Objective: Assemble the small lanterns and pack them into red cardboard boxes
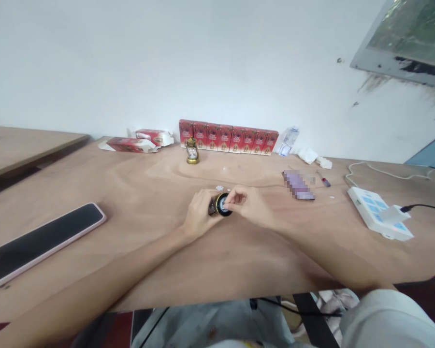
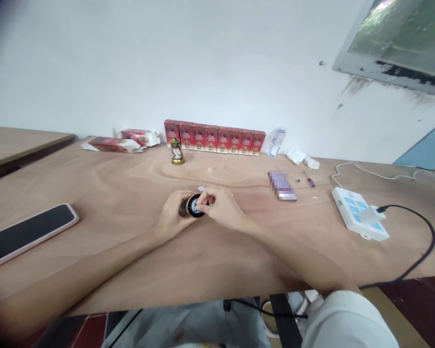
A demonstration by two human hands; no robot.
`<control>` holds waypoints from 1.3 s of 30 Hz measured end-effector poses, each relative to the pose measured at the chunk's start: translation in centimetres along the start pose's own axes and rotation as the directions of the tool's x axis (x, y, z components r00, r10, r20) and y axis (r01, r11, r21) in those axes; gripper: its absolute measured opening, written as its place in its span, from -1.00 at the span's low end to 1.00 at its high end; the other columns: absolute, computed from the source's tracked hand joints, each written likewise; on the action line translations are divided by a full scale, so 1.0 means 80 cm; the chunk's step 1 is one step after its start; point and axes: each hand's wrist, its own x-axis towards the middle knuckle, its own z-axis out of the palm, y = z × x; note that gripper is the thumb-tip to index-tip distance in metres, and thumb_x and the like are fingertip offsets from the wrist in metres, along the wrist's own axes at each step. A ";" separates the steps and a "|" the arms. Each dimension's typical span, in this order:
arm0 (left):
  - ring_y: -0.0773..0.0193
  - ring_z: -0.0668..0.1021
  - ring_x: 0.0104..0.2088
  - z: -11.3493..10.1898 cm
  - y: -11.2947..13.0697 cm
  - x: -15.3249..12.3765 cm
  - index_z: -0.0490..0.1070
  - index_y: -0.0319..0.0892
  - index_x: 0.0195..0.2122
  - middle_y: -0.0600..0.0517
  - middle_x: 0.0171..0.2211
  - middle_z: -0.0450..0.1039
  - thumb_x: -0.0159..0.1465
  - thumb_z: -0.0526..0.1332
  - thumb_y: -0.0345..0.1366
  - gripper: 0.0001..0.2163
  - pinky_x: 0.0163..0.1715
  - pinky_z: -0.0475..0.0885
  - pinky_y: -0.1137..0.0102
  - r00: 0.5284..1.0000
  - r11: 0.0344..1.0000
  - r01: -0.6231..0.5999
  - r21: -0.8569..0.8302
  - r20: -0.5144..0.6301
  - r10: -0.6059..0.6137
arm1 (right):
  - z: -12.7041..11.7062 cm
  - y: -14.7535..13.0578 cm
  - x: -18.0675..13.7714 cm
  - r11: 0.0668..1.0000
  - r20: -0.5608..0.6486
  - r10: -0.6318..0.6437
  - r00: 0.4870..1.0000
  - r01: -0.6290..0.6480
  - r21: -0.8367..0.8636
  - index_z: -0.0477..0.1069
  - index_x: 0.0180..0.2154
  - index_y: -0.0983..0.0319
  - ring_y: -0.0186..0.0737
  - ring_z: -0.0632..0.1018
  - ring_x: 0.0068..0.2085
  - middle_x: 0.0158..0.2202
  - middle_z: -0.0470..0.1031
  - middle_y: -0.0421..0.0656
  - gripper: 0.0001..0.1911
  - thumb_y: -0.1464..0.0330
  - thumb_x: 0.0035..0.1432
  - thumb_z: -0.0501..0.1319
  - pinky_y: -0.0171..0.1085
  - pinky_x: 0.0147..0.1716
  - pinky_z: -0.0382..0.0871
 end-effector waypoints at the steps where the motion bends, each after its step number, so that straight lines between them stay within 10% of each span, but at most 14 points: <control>1: 0.16 0.49 -0.20 0.000 0.000 0.000 0.26 -0.15 -0.15 -0.05 -0.21 0.46 0.16 0.26 -0.16 -0.69 -0.25 0.36 0.30 1.000 1.000 -0.007 0.003 0.006 0.007 | 0.003 0.003 0.002 0.992 -0.019 0.094 0.995 -0.092 0.082 0.27 -0.51 0.22 -0.39 0.33 -0.52 -0.59 0.32 -0.33 -0.76 0.38 -0.15 0.36 -0.35 -0.49 0.19; 5: 0.16 0.49 -0.18 -0.001 0.001 0.000 0.26 -0.15 -0.13 -0.04 -0.21 0.47 0.15 0.27 -0.19 -0.69 -0.23 0.36 0.30 1.000 1.000 -0.011 -0.010 0.023 0.011 | 0.006 0.013 0.014 0.910 -0.007 0.292 0.957 -0.275 0.309 0.12 -0.51 0.19 -0.44 0.27 -0.54 -0.61 0.19 -0.42 -0.45 0.33 -0.48 0.46 -0.38 -0.51 0.14; 8: 0.17 0.50 -0.18 -0.001 0.002 0.001 0.25 -0.15 -0.12 -0.05 -0.19 0.46 0.14 0.28 -0.20 -0.67 -0.22 0.38 0.30 1.000 0.999 0.018 -0.040 0.017 -0.017 | -0.012 0.016 0.019 0.881 0.060 0.231 0.971 -0.235 0.411 0.23 -0.42 0.20 -0.39 0.36 -0.46 -0.47 0.32 -0.32 -0.57 0.19 -0.29 0.40 -0.34 -0.43 0.23; 13: 0.18 0.51 -0.19 0.002 -0.003 0.001 0.26 -0.15 -0.14 -0.03 -0.21 0.45 0.11 0.29 -0.20 -0.66 -0.23 0.41 0.32 0.986 0.982 0.164 -0.089 -0.008 -0.165 | -0.049 0.038 0.016 0.998 0.227 0.025 0.973 -0.011 -0.062 0.42 -0.22 0.21 -0.30 0.46 -0.33 -0.28 0.49 -0.16 -0.78 0.29 0.05 0.24 -0.27 -0.29 0.30; 20: 0.18 0.51 -0.18 0.001 -0.009 0.001 0.26 -0.15 -0.12 -0.01 -0.20 0.44 0.07 0.31 -0.30 -0.64 -0.20 0.42 0.30 0.974 0.968 0.223 -0.114 -0.006 -0.225 | -0.038 0.091 0.008 0.893 0.380 -0.131 0.916 0.275 -0.355 0.47 -0.36 0.26 -0.23 0.54 -0.24 -0.30 0.54 -0.10 -0.90 0.44 0.15 0.17 -0.26 -0.17 0.35; 28: 0.16 0.51 -0.18 0.001 -0.008 0.000 0.26 -0.14 -0.11 -0.03 -0.19 0.44 0.10 0.29 -0.25 -0.65 -0.20 0.42 0.28 0.978 0.972 0.204 -0.119 -0.006 -0.207 | -0.042 0.063 -0.005 0.838 0.122 -0.412 0.903 0.428 -0.340 0.42 -0.31 0.25 -0.29 0.53 -0.23 -0.27 0.49 -0.09 -0.88 0.35 0.21 0.14 -0.27 -0.23 0.42; 33: 0.16 0.51 -0.17 0.001 -0.007 0.000 0.27 -0.14 -0.11 -0.03 -0.19 0.44 0.10 0.29 -0.24 -0.65 -0.20 0.42 0.29 0.978 0.971 0.207 -0.119 -0.004 -0.209 | -0.035 0.031 -0.013 0.710 0.024 -0.625 0.780 0.581 -0.399 0.38 -0.25 0.25 -0.30 0.54 -0.22 -0.31 0.53 -0.11 -0.93 0.42 0.18 0.17 -0.30 -0.24 0.44; 39: 0.18 0.51 -0.20 0.002 -0.009 -0.001 0.24 -0.16 -0.13 -0.03 -0.21 0.43 0.10 0.31 -0.20 -0.64 -0.23 0.42 0.31 0.985 0.980 0.166 -0.113 -0.021 -0.169 | -0.020 0.018 -0.008 0.407 0.192 -0.785 0.589 0.723 -0.558 0.38 -0.24 0.25 -0.27 0.55 -0.28 -0.33 0.55 -0.10 -0.91 0.48 0.18 0.15 -0.27 -0.30 0.45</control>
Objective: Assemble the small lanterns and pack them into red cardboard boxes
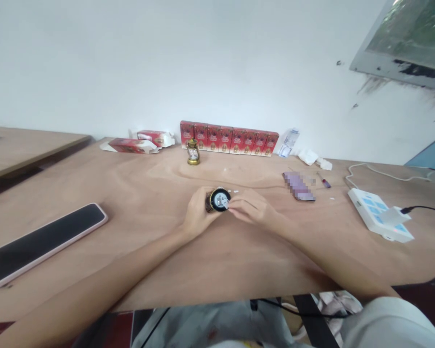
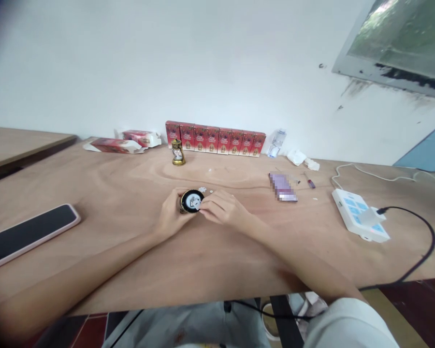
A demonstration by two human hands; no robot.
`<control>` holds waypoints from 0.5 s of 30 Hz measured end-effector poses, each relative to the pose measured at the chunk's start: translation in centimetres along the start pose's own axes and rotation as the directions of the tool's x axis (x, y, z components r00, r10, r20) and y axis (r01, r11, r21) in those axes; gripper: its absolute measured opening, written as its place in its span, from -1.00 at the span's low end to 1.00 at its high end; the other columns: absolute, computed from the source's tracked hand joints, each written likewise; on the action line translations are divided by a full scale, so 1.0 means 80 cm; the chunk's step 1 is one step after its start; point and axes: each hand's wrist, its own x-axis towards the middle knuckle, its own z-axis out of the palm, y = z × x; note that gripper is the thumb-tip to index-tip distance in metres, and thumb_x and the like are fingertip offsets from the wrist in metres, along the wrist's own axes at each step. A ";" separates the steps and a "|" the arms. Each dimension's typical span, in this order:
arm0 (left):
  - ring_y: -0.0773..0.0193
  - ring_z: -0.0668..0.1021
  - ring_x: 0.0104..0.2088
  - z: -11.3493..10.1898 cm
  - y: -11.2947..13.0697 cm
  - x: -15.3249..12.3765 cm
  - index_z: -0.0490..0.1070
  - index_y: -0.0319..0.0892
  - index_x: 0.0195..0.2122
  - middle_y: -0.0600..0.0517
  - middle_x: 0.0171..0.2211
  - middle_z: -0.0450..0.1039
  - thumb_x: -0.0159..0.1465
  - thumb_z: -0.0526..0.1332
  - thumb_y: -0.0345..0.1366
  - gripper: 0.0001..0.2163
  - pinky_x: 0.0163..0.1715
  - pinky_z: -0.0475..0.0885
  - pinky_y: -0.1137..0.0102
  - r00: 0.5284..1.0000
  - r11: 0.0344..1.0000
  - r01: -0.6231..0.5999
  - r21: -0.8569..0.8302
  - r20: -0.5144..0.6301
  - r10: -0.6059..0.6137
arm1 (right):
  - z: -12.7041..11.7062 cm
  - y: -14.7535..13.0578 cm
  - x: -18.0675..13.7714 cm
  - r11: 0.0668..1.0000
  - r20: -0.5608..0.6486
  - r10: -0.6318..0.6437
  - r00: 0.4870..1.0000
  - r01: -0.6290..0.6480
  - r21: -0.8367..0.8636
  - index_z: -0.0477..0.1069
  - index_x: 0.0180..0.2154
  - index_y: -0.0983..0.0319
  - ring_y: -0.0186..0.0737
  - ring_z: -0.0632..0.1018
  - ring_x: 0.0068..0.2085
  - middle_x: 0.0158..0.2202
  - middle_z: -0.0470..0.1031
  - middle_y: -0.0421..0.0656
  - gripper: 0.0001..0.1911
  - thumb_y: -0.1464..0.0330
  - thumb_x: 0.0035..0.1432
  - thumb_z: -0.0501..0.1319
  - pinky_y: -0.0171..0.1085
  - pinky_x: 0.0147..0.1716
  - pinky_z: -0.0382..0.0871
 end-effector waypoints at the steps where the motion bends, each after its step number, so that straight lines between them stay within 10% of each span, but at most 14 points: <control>1: 0.18 0.51 -0.19 0.000 0.000 0.000 0.24 -0.16 -0.13 -0.03 -0.20 0.43 0.10 0.31 -0.20 -0.63 -0.23 0.42 0.31 1.000 1.000 -0.004 0.003 0.001 0.004 | 0.002 0.000 0.001 0.999 0.012 -0.022 1.000 0.023 -0.043 0.39 -0.25 0.25 -0.28 0.55 -0.29 -0.34 0.55 -0.11 -0.91 0.47 0.19 0.13 -0.27 -0.31 0.44; 15: 0.16 0.51 -0.17 -0.001 0.004 0.001 0.23 -0.15 -0.10 -0.05 -0.17 0.42 0.11 0.28 -0.22 -0.64 -0.21 0.42 0.28 1.000 1.000 0.010 0.006 0.012 -0.010 | 0.003 0.014 0.027 0.985 0.118 -0.038 0.992 0.057 -0.166 0.38 -0.23 0.30 -0.23 0.51 -0.24 -0.29 0.52 -0.06 -0.83 0.49 0.26 0.02 -0.25 -0.24 0.39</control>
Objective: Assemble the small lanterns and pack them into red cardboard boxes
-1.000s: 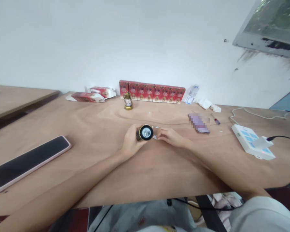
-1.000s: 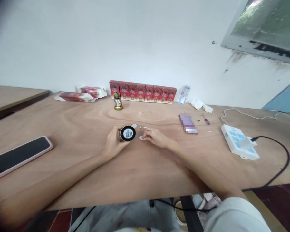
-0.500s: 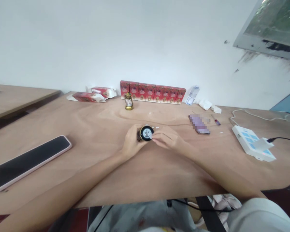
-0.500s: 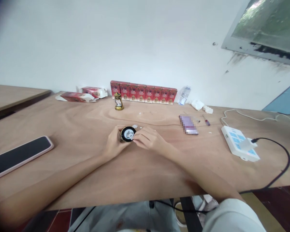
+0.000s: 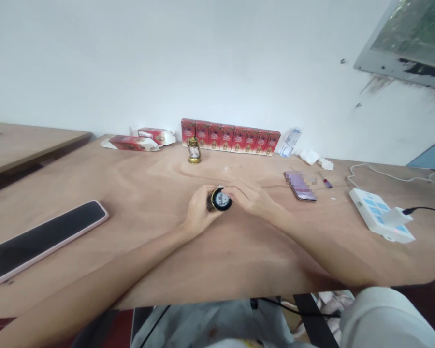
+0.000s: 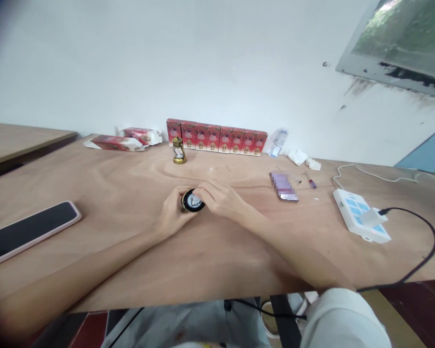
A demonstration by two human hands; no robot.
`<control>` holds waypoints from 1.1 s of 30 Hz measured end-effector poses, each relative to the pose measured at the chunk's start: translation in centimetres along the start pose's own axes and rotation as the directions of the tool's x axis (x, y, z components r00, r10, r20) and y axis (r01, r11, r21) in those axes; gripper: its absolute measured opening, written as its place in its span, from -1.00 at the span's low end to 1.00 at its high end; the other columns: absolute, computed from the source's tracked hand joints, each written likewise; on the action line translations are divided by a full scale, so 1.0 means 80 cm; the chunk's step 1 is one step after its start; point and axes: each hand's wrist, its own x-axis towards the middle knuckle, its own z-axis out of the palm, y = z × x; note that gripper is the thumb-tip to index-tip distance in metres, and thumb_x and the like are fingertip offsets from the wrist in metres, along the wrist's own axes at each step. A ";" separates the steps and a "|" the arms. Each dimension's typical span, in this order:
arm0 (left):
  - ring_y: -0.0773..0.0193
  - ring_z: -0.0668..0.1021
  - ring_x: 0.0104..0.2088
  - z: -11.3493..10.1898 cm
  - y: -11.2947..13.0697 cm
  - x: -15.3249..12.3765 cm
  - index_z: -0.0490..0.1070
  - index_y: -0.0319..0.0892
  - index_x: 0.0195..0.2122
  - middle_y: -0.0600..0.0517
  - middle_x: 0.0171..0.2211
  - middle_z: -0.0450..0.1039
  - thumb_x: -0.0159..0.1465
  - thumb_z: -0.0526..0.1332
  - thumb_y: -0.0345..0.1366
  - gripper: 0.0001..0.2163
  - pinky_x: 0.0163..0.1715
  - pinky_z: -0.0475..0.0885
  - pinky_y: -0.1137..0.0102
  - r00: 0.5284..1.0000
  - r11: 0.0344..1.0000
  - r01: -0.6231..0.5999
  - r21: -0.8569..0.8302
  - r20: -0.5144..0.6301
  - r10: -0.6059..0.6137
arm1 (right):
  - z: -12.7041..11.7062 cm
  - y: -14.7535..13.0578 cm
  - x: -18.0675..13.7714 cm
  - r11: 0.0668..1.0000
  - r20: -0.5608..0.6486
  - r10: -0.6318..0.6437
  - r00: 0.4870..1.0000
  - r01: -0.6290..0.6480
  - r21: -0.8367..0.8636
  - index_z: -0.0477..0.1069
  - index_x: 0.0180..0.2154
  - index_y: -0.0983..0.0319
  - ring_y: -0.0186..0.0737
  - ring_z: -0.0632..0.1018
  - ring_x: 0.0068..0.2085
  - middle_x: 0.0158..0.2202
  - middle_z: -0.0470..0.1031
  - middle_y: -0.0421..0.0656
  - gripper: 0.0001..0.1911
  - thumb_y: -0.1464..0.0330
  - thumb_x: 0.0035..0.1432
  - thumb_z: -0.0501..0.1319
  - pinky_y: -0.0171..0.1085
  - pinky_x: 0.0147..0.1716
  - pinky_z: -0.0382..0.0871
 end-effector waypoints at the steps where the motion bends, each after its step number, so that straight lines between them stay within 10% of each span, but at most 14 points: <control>1: 0.16 0.51 -0.16 0.000 0.000 0.000 0.23 -0.15 -0.10 -0.05 -0.17 0.42 0.11 0.29 -0.21 -0.63 -0.21 0.42 0.28 1.000 1.000 0.003 0.001 -0.001 -0.003 | 0.002 0.001 0.002 1.000 0.027 0.003 1.000 -0.002 -0.007 0.38 -0.24 0.29 -0.23 0.50 -0.25 -0.30 0.51 -0.07 -0.81 0.49 0.28 0.00 -0.25 -0.24 0.39; 33: 0.16 0.51 -0.17 0.001 0.000 -0.001 0.24 -0.15 -0.11 -0.05 -0.18 0.43 0.11 0.29 -0.19 -0.63 -0.21 0.42 0.28 1.000 1.000 0.014 -0.005 -0.009 -0.014 | 0.014 -0.022 0.002 0.974 -0.010 0.077 0.997 -0.077 -0.212 0.40 -0.37 0.32 -0.19 0.41 -0.38 -0.43 0.47 -0.07 -0.81 0.47 0.24 0.06 -0.22 -0.38 0.30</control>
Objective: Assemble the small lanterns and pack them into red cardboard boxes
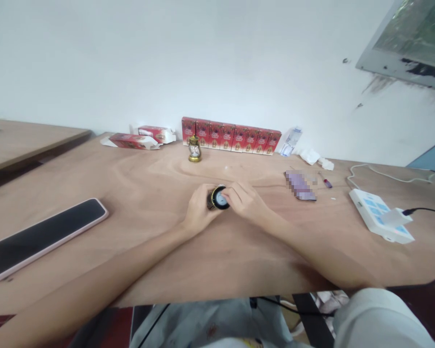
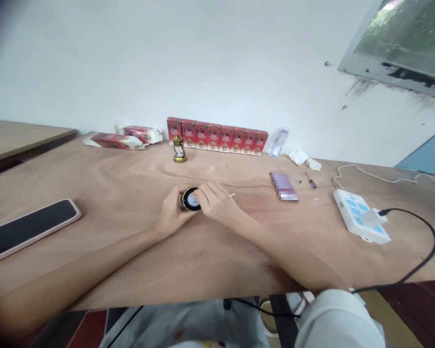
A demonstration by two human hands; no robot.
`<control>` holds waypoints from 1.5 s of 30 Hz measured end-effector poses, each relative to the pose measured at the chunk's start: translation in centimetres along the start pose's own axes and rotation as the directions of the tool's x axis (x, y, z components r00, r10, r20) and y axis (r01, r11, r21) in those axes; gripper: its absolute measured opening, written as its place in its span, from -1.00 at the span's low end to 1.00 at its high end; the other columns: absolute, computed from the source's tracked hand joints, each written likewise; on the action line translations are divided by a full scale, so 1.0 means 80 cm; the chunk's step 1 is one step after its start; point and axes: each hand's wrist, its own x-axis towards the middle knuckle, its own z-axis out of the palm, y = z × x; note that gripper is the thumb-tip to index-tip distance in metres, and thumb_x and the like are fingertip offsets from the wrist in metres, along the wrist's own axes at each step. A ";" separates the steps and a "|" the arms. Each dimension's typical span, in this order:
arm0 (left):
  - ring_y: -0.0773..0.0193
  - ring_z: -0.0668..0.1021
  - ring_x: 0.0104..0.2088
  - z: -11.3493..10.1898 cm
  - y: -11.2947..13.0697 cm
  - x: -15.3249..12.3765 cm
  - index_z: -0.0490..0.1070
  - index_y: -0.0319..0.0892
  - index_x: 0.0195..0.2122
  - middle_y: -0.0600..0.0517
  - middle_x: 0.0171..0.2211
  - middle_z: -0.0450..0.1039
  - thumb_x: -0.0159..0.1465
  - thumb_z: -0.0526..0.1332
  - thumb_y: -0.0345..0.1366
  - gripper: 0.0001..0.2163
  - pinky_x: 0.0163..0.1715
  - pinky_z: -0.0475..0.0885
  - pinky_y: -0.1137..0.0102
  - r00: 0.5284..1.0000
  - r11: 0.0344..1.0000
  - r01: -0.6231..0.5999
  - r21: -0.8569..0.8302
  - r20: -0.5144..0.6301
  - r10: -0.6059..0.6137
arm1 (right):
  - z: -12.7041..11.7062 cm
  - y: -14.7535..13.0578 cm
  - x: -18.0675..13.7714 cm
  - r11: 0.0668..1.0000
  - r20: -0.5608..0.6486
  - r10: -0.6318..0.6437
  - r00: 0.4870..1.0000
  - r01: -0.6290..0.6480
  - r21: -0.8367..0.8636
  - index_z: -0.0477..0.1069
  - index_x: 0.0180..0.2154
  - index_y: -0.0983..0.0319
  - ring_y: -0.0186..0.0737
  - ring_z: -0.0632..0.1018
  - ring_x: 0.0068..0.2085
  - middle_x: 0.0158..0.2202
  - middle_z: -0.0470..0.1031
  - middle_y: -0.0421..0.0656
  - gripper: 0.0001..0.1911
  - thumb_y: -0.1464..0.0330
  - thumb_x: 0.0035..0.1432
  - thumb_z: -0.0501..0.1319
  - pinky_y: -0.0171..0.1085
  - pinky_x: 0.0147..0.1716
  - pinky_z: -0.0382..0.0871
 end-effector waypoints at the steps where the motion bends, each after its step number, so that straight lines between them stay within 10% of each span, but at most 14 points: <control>1: 0.16 0.51 -0.17 0.000 0.000 0.000 0.23 -0.15 -0.11 -0.05 -0.18 0.42 0.11 0.29 -0.19 -0.63 -0.21 0.42 0.28 1.000 1.000 0.002 -0.001 0.001 -0.002 | 0.000 -0.001 0.000 1.000 -0.006 -0.001 1.000 0.001 -0.003 0.41 -0.38 0.32 -0.19 0.41 -0.38 -0.43 0.46 -0.07 -0.82 0.47 0.23 0.07 -0.22 -0.38 0.30; 17: 0.19 0.53 -0.21 -0.003 -0.001 -0.001 0.26 -0.17 -0.11 -0.02 -0.22 0.45 0.08 0.30 -0.23 -0.63 -0.23 0.45 0.32 0.997 0.997 0.058 -0.048 -0.047 -0.060 | 0.000 -0.010 -0.033 0.924 0.009 0.270 0.963 -0.261 0.281 0.28 0.08 0.21 -0.07 0.31 0.11 0.13 0.20 0.05 -0.62 0.33 0.24 0.05 -0.06 0.04 0.27; 21: 0.18 0.54 -0.18 -0.002 -0.007 -0.001 0.23 -0.17 -0.09 -0.02 -0.20 0.45 0.04 0.31 -0.32 -0.59 -0.20 0.46 0.31 0.993 0.997 0.083 -0.003 -0.078 -0.083 | 0.011 0.029 -0.032 0.816 -0.059 0.521 0.852 -0.476 0.329 0.26 0.06 0.26 -0.11 0.34 0.08 0.07 0.26 0.05 -0.64 0.34 0.25 0.00 -0.04 0.08 0.22; 30: 0.19 0.52 -0.07 0.000 -0.018 0.001 0.15 -0.14 0.02 -0.07 -0.09 0.42 0.14 0.28 -0.27 -0.55 -0.09 0.45 0.31 0.983 0.999 -0.023 0.044 -0.181 0.030 | 0.057 0.081 -0.044 0.747 0.575 0.544 0.611 -0.665 0.000 0.31 0.00 0.31 -0.03 0.31 0.11 0.06 0.35 0.04 -0.64 0.43 0.15 0.05 -0.02 0.10 0.14; 45: 0.25 0.53 -0.14 -0.002 -0.017 0.000 0.23 -0.14 -0.19 -0.03 -0.17 0.45 0.13 0.27 -0.35 -0.73 -0.17 0.45 0.38 0.988 0.996 -0.086 0.017 -0.124 0.088 | 0.100 0.110 -0.044 0.757 0.644 0.544 0.539 -0.646 -0.098 0.30 0.05 0.34 -0.06 0.36 0.12 0.10 0.36 0.06 -0.62 0.48 0.19 0.00 -0.15 0.09 0.16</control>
